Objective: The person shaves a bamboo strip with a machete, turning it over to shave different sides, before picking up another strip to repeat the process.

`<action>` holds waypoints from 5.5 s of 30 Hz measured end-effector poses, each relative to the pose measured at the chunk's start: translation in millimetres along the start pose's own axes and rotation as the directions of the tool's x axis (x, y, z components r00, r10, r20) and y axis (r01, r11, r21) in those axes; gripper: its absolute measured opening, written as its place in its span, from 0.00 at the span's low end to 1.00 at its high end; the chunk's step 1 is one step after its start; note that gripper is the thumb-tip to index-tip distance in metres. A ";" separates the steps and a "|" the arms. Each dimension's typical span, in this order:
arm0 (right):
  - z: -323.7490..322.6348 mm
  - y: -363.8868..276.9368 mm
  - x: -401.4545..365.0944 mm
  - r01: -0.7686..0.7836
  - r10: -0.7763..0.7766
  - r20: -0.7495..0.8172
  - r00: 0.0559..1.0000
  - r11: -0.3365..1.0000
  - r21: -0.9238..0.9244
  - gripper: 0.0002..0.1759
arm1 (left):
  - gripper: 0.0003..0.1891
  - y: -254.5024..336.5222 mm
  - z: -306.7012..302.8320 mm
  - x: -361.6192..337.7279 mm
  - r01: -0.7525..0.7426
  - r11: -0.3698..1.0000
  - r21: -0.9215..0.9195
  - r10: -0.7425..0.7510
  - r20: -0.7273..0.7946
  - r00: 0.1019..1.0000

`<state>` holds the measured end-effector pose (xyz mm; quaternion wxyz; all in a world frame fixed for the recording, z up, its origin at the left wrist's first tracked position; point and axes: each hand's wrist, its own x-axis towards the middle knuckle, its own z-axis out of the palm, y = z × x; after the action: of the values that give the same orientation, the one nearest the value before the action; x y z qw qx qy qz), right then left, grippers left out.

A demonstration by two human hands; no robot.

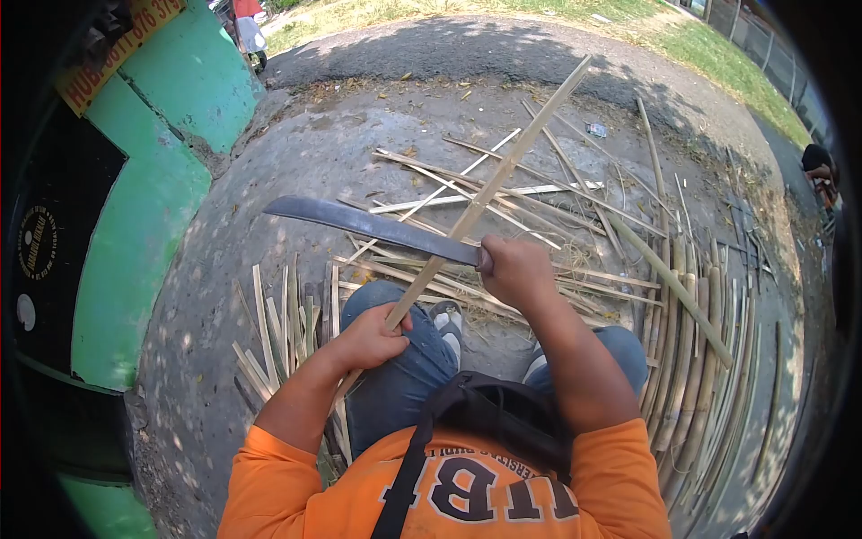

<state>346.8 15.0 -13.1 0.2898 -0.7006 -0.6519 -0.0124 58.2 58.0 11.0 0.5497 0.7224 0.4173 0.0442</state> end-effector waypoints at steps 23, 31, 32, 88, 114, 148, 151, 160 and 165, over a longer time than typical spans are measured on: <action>1.2 20.0 6.0 -0.068 0.071 -0.036 0.997 0.995 0.066 0.06 | 0.12 -3.0 -3.5 -1.1 0.053 0.999 0.001 -0.053 0.043 0.998; -9.9 23.3 6.8 -0.123 0.127 -0.066 0.990 0.991 0.052 0.07 | 0.13 -3.5 -6.6 4.7 0.031 0.999 -0.030 -0.029 0.083 0.996; -10.2 16.6 4.2 -0.092 0.094 -0.042 0.995 0.995 0.049 0.06 | 0.14 -0.7 -5.0 4.5 0.050 0.998 -0.032 -0.047 0.076 0.996; -18.4 63.4 11.8 -0.179 0.176 -0.062 0.982 0.982 -0.057 0.05 | 0.16 2.8 -7.1 4.1 0.004 1.000 -0.002 -0.004 0.081 0.997; -33.0 78.8 11.8 -0.379 0.389 -0.136 0.911 0.921 0.094 0.07 | 0.15 1.8 -3.0 0.7 0.000 0.999 0.033 -0.002 0.068 0.998; -7.2 46.6 15.4 -0.048 0.048 -0.101 0.994 0.999 0.002 0.05 | 0.15 2.7 -15.1 -1.0 0.042 0.998 -0.045 -0.035 0.148 0.988; -15.1 59.3 18.7 -0.208 0.215 -0.089 0.973 0.975 0.081 0.06 | 0.15 2.2 -14.4 0.6 0.063 0.995 -0.071 -0.052 0.153 0.987; -18.0 34.4 9.4 -0.029 0.028 0.029 0.999 0.999 0.023 0.04 | 0.16 2.6 -11.6 1.7 0.075 0.993 -0.092 -0.060 0.149 0.987; -13.4 50.8 15.0 -0.095 0.093 -0.069 0.993 0.995 -0.031 0.06 | 0.17 0.3 -13.5 0.7 0.042 0.997 -0.065 -0.032 0.149 0.988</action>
<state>400.7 23.8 -15.8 0.2996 -0.7347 -0.6077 -0.0335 51.8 68.7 16.2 0.6039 0.6968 0.3868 -0.0056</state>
